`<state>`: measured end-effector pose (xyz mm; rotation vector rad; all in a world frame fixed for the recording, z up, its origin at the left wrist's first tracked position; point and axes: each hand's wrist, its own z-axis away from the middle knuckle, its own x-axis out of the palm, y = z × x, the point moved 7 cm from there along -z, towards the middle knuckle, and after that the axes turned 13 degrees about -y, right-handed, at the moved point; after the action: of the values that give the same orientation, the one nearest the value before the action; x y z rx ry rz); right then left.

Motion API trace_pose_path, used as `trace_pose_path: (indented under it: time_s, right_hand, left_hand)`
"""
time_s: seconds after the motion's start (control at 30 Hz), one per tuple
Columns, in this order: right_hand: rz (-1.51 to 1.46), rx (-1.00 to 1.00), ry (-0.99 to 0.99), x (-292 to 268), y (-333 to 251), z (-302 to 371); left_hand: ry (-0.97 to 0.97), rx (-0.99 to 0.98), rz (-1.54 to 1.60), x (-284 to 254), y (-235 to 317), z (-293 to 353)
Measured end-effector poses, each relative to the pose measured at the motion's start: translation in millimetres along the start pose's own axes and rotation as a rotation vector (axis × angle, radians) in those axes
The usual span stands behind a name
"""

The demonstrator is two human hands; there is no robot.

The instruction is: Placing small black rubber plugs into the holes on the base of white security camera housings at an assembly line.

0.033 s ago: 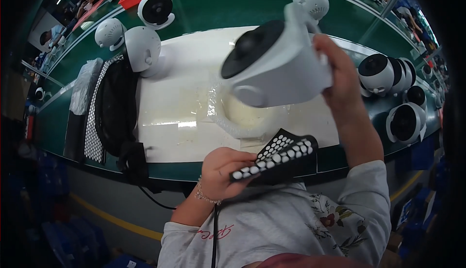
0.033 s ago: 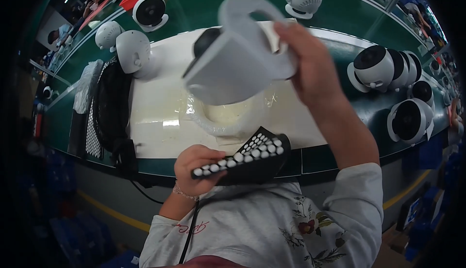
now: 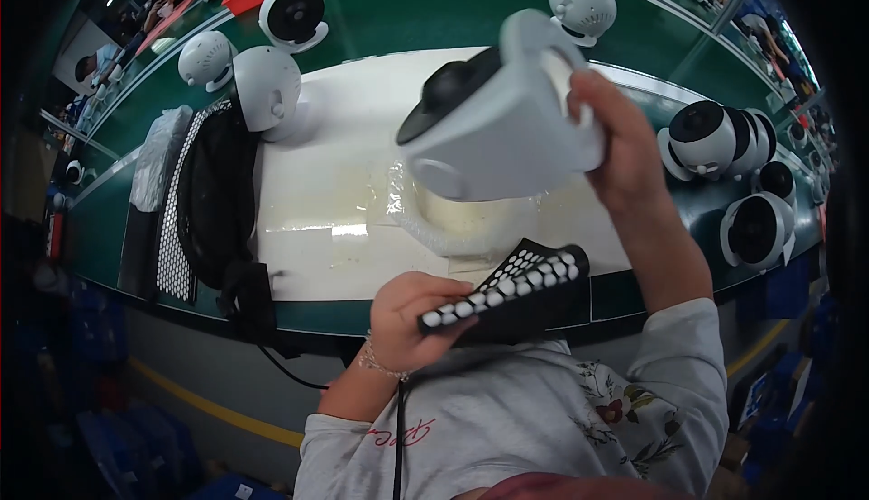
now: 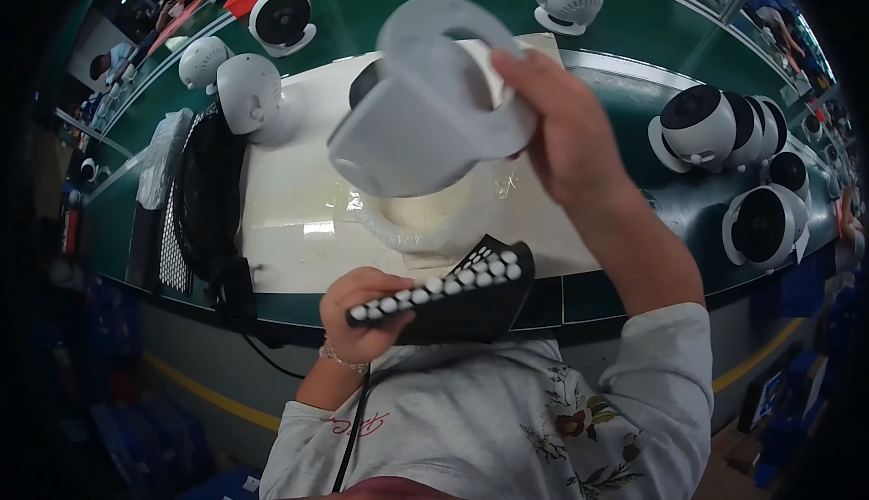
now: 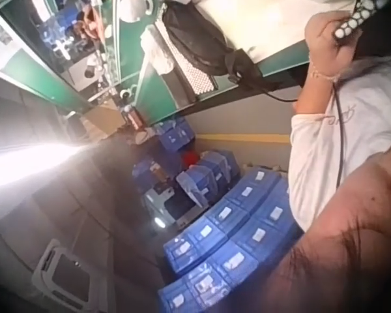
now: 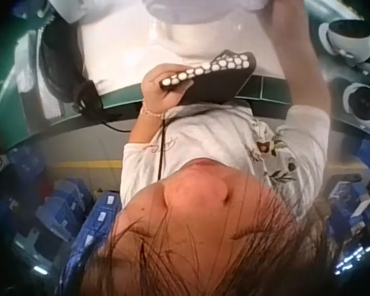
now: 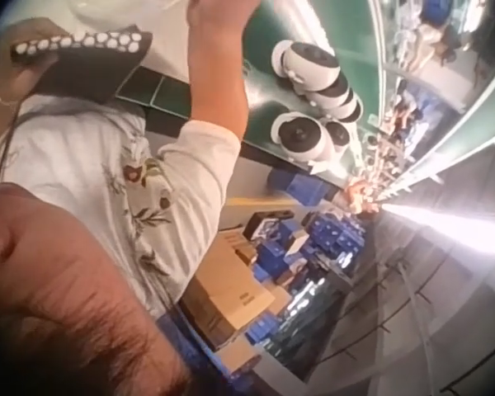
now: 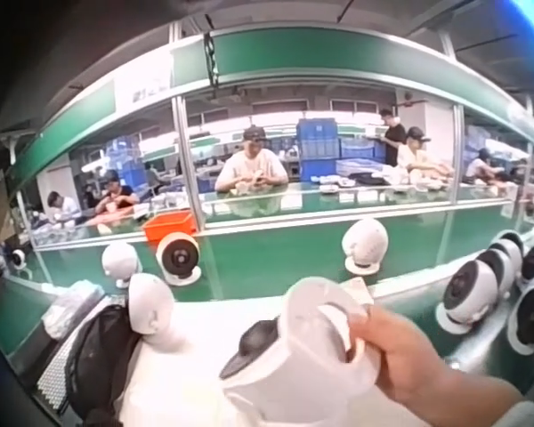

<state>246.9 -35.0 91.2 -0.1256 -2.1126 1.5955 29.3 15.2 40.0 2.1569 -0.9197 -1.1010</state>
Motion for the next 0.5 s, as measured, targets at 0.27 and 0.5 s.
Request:
trace_pose_path:
  time_s: [0.27,0.5]
  right_hand:
    - [0.010,0.463,-0.236,15,50,21]
    - [0.512,0.500,-0.427,6,24,30]
  left_hand:
    - [0.373,-0.269,0.518,-17,-30,27]
    - [0.477,-0.289,0.633,-18,-27,28]
